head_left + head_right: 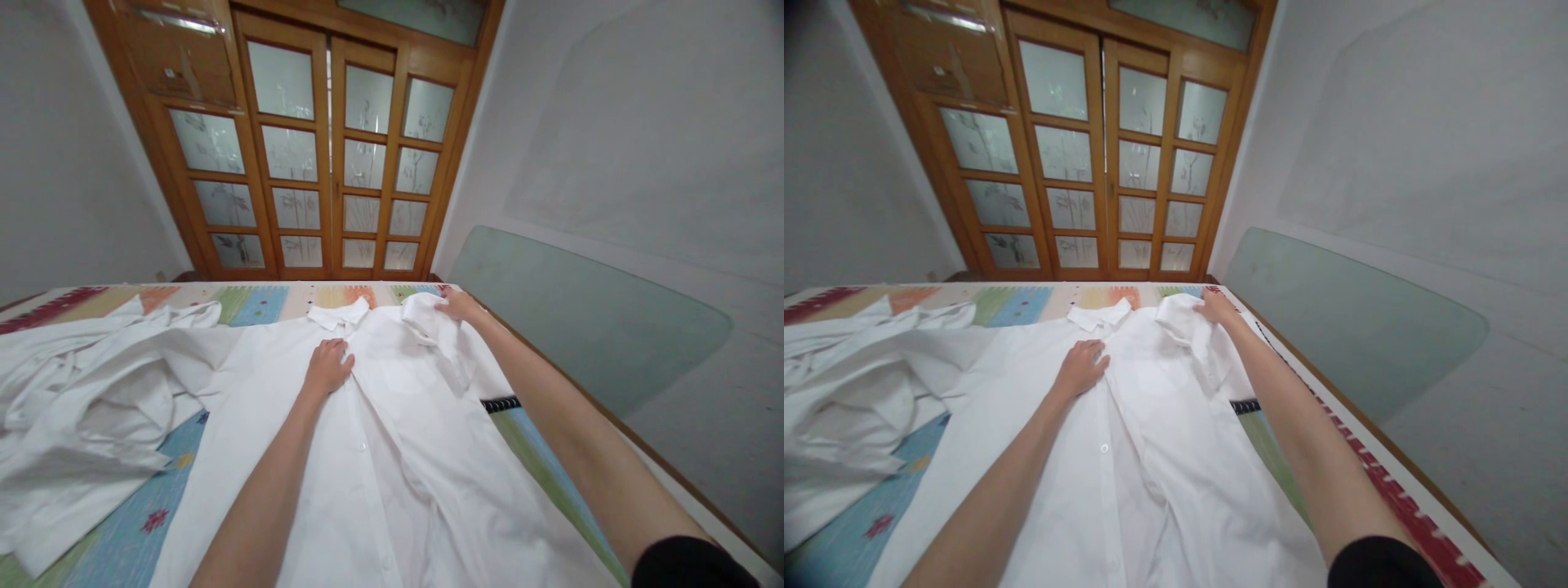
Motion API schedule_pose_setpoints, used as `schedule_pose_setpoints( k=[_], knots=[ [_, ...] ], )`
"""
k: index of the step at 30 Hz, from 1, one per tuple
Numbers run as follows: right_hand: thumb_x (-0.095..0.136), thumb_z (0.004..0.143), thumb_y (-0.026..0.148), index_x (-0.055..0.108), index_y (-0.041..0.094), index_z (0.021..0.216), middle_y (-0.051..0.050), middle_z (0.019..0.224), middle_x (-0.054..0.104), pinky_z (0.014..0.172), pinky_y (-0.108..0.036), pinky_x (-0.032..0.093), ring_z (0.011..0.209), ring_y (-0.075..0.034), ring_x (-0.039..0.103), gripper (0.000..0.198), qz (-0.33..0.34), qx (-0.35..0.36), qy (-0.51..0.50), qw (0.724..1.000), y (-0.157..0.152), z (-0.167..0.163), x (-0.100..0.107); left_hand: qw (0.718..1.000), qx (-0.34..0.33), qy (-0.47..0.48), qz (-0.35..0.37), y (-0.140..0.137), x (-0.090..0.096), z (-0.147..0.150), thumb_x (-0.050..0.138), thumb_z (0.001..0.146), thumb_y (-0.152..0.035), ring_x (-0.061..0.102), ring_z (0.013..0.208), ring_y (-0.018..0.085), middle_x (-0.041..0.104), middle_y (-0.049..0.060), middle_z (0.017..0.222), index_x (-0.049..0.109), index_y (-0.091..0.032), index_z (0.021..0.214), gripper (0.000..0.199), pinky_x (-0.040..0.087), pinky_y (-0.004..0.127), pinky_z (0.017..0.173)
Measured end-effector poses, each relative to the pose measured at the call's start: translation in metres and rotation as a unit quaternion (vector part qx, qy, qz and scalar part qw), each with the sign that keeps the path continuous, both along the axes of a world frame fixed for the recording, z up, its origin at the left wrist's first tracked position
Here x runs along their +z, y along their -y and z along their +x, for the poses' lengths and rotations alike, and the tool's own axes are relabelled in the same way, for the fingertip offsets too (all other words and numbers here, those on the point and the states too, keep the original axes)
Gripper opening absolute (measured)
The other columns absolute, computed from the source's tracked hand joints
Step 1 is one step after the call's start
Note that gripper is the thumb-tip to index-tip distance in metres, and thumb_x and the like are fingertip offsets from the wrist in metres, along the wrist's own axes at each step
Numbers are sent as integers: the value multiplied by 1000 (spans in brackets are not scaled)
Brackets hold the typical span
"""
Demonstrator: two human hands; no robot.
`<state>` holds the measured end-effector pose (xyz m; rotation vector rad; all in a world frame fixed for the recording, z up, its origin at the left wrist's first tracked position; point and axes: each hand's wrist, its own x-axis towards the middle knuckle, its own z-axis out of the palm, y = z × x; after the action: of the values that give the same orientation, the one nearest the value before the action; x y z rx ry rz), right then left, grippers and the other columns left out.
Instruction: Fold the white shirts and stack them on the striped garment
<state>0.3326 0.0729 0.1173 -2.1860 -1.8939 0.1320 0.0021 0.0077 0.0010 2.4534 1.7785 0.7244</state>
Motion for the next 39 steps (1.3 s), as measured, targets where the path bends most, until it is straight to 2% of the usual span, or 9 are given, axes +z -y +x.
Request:
schedule_pose_setpoints(
  k=[3, 6, 10, 14, 17, 22, 28, 34, 39],
  knots=[
    [77, 77, 40, 62, 13, 111, -14, 110, 70, 70, -34, 60, 92, -25, 69, 46, -82, -42, -169, 981, 11, 11, -7, 1000, 1, 3, 0, 0, 0, 0, 53, 88, -30, 54, 120, 26, 64, 9, 129, 67, -19, 115, 32, 43, 39, 104],
    [76, 79, 38, 64, 12, 98, -12, 101, 72, 66, -31, 61, 85, -21, 69, 34, -145, -19, -341, 929, 24, 21, -7, 1000, -2, 4, 1, 0, 1, 1, 53, 89, -29, 54, 120, 26, 64, 9, 130, 67, -19, 115, 31, 43, 40, 104],
    [68, 87, 37, 66, 13, 96, -14, 99, 74, 74, -29, 59, 93, -22, 70, 25, -90, 3, -418, 904, 30, 41, 1, 1000, 0, -1, -4, 1, 1, 1, 52, 89, -29, 54, 120, 26, 63, 11, 130, 67, -17, 116, 33, 43, 40, 104],
    [72, 80, 47, 69, 12, 95, -19, 104, 72, 81, -35, 56, 101, -30, 68, 38, -70, -92, -203, 972, 26, 70, -2, 1000, -1, -3, -2, 0, 0, 0, 52, 89, -30, 54, 120, 26, 64, 11, 129, 66, -17, 117, 33, 43, 39, 104],
    [72, 77, 52, 69, 14, 106, -18, 115, 69, 89, -38, 51, 111, -32, 64, 48, -31, -128, 17, 991, 24, 85, -21, 1000, 0, -3, 2, -1, -1, 0, 53, 89, -30, 54, 120, 26, 64, 10, 129, 67, -18, 116, 32, 43, 40, 104],
    [57, 87, 50, 58, 13, 131, -20, 136, 57, 101, -39, 42, 126, -31, 54, 58, -27, -76, 104, 991, 30, 77, -57, 1000, 0, -2, 1, -2, 0, 0, 55, 88, -29, 55, 119, 25, 65, 9, 129, 68, -19, 115, 31, 44, 39, 103],
    [52, 87, 32, 46, 7, 141, -23, 155, 34, 114, -55, 23, 143, -41, 27, 59, 42, -54, 147, 987, 60, 58, -65, 1000, -3, -1, 2, -1, 0, 0, 55, 88, -29, 55, 120, 25, 64, 9, 129, 67, -19, 115, 31, 44, 39, 103],
    [50, 88, 26, 62, 17, 116, -16, 131, 56, 109, -52, 35, 130, -33, 43, 32, 196, 150, 54, 968, 144, 17, -66, 1000, -4, -3, 9, -3, -3, 0, 54, 89, -30, 56, 119, 26, 65, 10, 129, 67, -19, 116, 32, 44, 39, 103],
    [50, 95, 30, 62, 20, 108, -9, 102, 61, 85, -35, 50, 94, -20, 60, 20, 80, 360, -78, 926, 241, -47, -59, 1000, -20, 3, 11, -4, -5, -3, 45, 94, -23, 57, 118, 24, 66, 10, 127, 67, -19, 117, 32, 45, 38, 102]
  ],
)
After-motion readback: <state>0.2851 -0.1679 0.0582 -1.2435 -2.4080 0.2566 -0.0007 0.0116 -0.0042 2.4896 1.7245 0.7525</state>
